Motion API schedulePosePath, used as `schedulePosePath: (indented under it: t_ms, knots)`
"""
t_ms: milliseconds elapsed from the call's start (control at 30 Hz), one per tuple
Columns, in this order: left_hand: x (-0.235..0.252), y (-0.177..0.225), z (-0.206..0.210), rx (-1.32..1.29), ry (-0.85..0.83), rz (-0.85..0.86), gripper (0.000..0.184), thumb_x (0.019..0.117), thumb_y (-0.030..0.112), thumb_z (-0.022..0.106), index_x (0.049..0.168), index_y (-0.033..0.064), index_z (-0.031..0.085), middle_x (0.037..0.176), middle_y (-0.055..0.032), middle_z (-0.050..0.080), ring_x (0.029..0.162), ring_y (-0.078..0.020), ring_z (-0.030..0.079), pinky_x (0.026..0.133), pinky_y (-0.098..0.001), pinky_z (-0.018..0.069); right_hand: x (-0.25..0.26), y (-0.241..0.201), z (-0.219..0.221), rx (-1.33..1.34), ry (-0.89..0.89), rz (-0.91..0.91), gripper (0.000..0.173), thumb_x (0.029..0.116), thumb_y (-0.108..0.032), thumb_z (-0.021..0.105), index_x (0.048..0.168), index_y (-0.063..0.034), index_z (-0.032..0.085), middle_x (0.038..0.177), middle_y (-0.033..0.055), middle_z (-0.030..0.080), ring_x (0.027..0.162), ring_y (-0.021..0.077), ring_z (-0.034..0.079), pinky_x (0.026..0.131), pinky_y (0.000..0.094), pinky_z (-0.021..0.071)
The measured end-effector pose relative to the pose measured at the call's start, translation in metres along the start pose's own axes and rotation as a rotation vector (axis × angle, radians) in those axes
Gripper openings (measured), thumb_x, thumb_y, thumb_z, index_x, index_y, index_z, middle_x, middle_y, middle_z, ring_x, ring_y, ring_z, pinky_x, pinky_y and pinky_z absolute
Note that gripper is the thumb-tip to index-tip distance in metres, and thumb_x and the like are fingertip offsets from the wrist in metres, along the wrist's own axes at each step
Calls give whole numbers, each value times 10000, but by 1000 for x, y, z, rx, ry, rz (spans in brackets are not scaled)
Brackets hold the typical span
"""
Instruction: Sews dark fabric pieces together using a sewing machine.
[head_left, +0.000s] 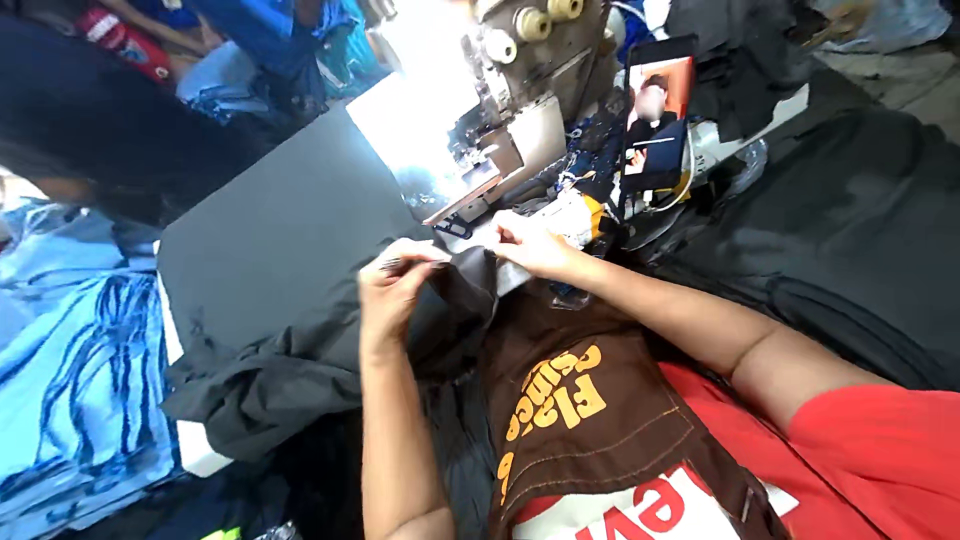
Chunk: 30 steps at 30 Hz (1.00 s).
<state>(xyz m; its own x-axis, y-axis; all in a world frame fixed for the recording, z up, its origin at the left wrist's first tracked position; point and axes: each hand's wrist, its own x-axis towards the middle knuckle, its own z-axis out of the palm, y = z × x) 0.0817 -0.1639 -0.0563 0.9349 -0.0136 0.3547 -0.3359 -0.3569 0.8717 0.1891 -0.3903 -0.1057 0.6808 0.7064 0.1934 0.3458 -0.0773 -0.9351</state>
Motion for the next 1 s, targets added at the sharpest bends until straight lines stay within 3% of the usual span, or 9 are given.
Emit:
schedulePosePath:
  t_ms: [67, 200, 333, 433, 500, 600, 700, 867, 1000]
  knots:
    - [20, 47, -11, -74, -53, 124, 140, 953, 103, 687, 1042, 195, 743, 1018, 88, 727, 941, -87, 704, 864, -309, 608, 8, -20, -14, 234, 148, -23, 87, 896, 9, 648, 970, 27, 607, 853, 83, 606, 718, 104, 568, 656, 266, 504]
    - [65, 117, -13, 197, -168, 333, 97, 989, 227, 686, 1036, 164, 743, 1025, 91, 694, 965, -18, 655, 863, -215, 553, 25, -77, -41, 435, 253, -158, 178, 875, 117, 595, 1040, 52, 578, 998, 96, 624, 866, 78, 631, 773, 226, 565]
    - [96, 92, 1, 330, -203, 209, 124, 962, 102, 665, 1027, 10, 719, 1186, -72, 649, 1135, -69, 598, 991, -230, 497, 33, -98, -46, 404, 300, -203, 297, 867, 118, 654, 1138, 64, 543, 1047, 143, 634, 834, 123, 680, 746, 271, 608]
    - [95, 77, 9, 177, -156, -38, 65, 902, 26, 728, 963, 48, 733, 951, 58, 741, 891, 27, 681, 846, -189, 573, 34, -89, -43, 326, 306, -257, 376, 863, 113, 675, 1207, 75, 528, 1066, 151, 675, 812, 135, 696, 747, 291, 615]
    - [94, 77, 9, 152, -124, -130, 76, 874, 12, 756, 927, 65, 740, 868, 76, 739, 809, 29, 679, 794, -182, 577, 35, -79, -39, 314, 325, -291, 384, 858, 105, 689, 1208, 65, 537, 1122, 160, 650, 748, 127, 664, 688, 281, 598]
    - [96, 81, 7, 208, -55, -154, 105, 822, 18, 805, 885, 76, 743, 838, 76, 740, 783, 29, 682, 763, -181, 582, 36, -68, -34, 380, 309, -296, 302, 857, 92, 701, 1127, 35, 580, 1150, 143, 619, 720, 100, 643, 663, 255, 599]
    - [103, 87, 2, 282, -10, -180, 126, 803, 32, 826, 888, 73, 743, 842, 69, 741, 790, 28, 683, 761, -184, 581, 34, -53, -27, 417, 186, -237, 83, 950, 19, 636, 1014, 33, 686, 999, 65, 685, 813, 60, 649, 734, 227, 574]
    - [110, 73, -4, 333, 95, -232, 150, 789, 42, 827, 813, 113, 697, 792, 106, 690, 744, 49, 639, 721, -168, 552, 14, -21, -14, 532, 66, 194, 201, 1057, -146, 529, 999, -9, 665, 803, -11, 632, 684, 45, 603, 661, 251, 549]
    - [112, 56, -2, 274, 142, -243, 201, 783, 26, 827, 778, 142, 663, 742, 137, 669, 697, 57, 623, 687, -164, 541, -4, -10, -14, 556, 30, 243, 137, 1013, -72, 591, 1005, 21, 691, 874, 26, 693, 751, 82, 680, 721, 287, 610]
